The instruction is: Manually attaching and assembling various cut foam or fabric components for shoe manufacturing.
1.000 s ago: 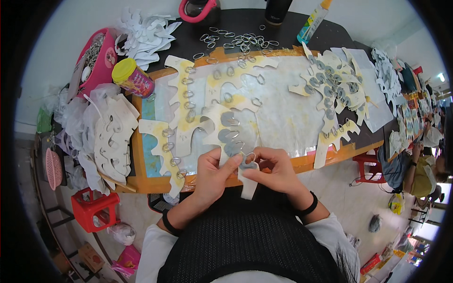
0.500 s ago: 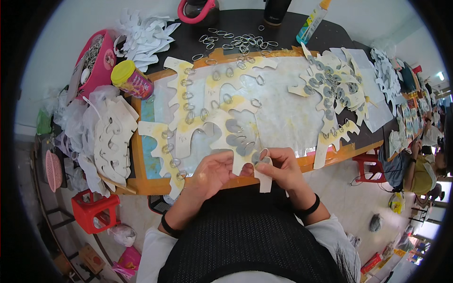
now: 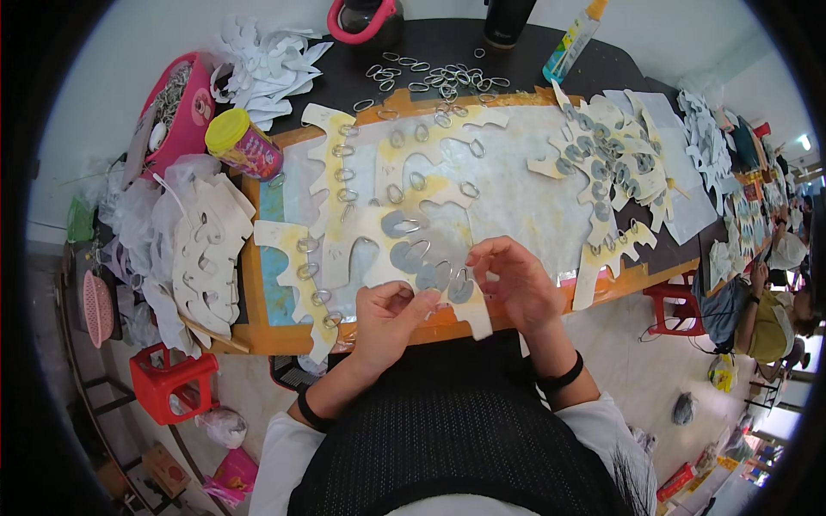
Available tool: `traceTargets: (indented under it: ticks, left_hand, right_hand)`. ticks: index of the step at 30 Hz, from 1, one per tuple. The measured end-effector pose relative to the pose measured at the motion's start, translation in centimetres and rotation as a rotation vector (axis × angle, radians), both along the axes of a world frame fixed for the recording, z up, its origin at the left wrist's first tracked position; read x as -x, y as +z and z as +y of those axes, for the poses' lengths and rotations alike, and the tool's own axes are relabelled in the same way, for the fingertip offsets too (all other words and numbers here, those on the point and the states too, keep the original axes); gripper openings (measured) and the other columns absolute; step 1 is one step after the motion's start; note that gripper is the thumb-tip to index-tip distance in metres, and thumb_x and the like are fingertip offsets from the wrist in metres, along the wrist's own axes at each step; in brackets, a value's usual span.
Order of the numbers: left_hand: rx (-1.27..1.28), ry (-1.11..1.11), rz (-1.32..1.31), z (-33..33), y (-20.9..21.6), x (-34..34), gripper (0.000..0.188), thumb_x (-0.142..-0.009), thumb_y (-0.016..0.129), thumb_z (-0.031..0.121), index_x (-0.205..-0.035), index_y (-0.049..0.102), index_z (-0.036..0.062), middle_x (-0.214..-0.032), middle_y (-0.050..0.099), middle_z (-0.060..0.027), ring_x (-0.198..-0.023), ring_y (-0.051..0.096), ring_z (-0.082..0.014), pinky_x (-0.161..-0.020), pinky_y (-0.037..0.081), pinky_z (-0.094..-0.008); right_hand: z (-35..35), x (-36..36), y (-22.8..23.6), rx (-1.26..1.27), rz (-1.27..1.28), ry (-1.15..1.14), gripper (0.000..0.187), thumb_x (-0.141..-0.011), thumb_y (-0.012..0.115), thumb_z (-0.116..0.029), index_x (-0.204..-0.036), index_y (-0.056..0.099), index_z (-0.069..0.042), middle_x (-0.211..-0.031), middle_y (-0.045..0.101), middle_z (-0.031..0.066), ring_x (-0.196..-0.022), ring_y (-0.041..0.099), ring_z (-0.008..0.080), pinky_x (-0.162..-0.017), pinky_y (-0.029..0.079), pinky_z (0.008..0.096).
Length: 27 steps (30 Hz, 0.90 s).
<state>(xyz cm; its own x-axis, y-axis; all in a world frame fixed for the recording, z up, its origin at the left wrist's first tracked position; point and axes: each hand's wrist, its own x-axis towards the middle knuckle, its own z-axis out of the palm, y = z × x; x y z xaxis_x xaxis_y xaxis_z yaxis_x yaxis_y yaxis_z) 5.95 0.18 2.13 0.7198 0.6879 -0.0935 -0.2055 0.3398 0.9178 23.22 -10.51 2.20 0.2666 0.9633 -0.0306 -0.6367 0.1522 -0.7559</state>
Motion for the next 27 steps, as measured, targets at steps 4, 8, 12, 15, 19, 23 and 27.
traceTargets:
  ticks: [4,8,12,15,19,23,27]
  left_hand:
    - [-0.033,-0.051,0.013,0.0,-0.3,0.4,0.008,-0.083,0.07,-0.001,-0.084,0.065,-0.0064,-0.078,0.067,-0.0055,-0.068,0.06,-0.006,-0.059,0.047,-0.0187]
    - [-0.125,-0.102,-0.071,0.3,0.1,0.0,0.023,-0.079,0.071,-0.006,-0.1,0.061,-0.0072,-0.094,0.067,-0.0097,-0.079,0.063,-0.0098,-0.066,0.052,-0.0225]
    - [0.092,-0.041,-0.26,-0.2,-0.2,0.8,0.037,-0.078,0.069,-0.008,-0.112,0.056,-0.0059,-0.104,0.064,-0.01,-0.088,0.062,-0.0114,-0.076,0.052,-0.0259]
    - [0.077,0.096,-0.278,-0.5,-0.5,0.3,0.032,-0.082,0.067,-0.003,-0.113,0.056,-0.0049,-0.104,0.064,-0.0091,-0.088,0.062,-0.0113,-0.077,0.052,-0.0258]
    - [0.021,0.058,-0.042,0.8,0.5,-0.4,0.025,-0.089,0.064,0.003,-0.112,0.058,-0.0044,-0.103,0.064,-0.0077,-0.087,0.062,-0.0109,-0.075,0.052,-0.025]
    - [-0.024,0.187,-0.024,0.3,1.0,-0.8,0.023,-0.09,0.063,0.005,-0.11,0.059,-0.004,-0.099,0.065,-0.0059,-0.085,0.061,-0.0098,-0.071,0.051,-0.0244]
    - [-0.106,0.195,-0.037,-0.1,0.4,-0.8,0.022,-0.091,0.063,0.006,-0.11,0.059,-0.0039,-0.1,0.065,-0.0067,-0.084,0.061,-0.0093,-0.07,0.051,-0.0235]
  right_hand:
    - [0.8,0.7,1.2,0.072,-0.511,-0.061,0.018,-0.084,0.068,-0.012,-0.098,0.064,-0.001,-0.098,0.062,0.0023,-0.088,0.054,0.0097,-0.079,0.043,0.0259]
    - [1.1,1.6,2.3,0.147,-0.442,-0.007,0.01,-0.083,0.071,-0.007,-0.088,0.066,0.0,-0.082,0.062,-0.0006,-0.077,0.054,0.006,-0.072,0.044,0.0221]
    - [0.9,1.8,3.2,0.178,-0.474,0.039,0.01,-0.083,0.071,-0.007,-0.088,0.065,0.0,-0.081,0.061,-0.0006,-0.077,0.053,0.0045,-0.07,0.044,0.0203]
    - [1.0,1.8,3.5,0.196,-0.537,0.061,0.01,-0.084,0.071,-0.007,-0.088,0.066,0.0,-0.081,0.061,-0.0014,-0.078,0.053,0.0044,-0.07,0.044,0.0209]
    - [1.6,2.2,4.1,0.175,-0.39,-0.23,0.012,-0.079,0.072,-0.004,-0.089,0.066,-0.001,-0.078,0.06,-0.0008,-0.076,0.054,0.0077,-0.069,0.044,0.0237]
    - [1.2,2.6,3.3,0.128,-1.116,-0.561,0.019,-0.069,0.076,-0.002,-0.086,0.068,-0.004,-0.075,0.059,0.0044,-0.071,0.052,0.0165,-0.063,0.042,0.0276]
    - [1.7,4.0,3.8,0.19,-1.137,-0.507,0.015,-0.07,0.077,-0.003,-0.082,0.068,-0.003,-0.076,0.061,0.0039,-0.072,0.053,0.0158,-0.062,0.042,0.0274]
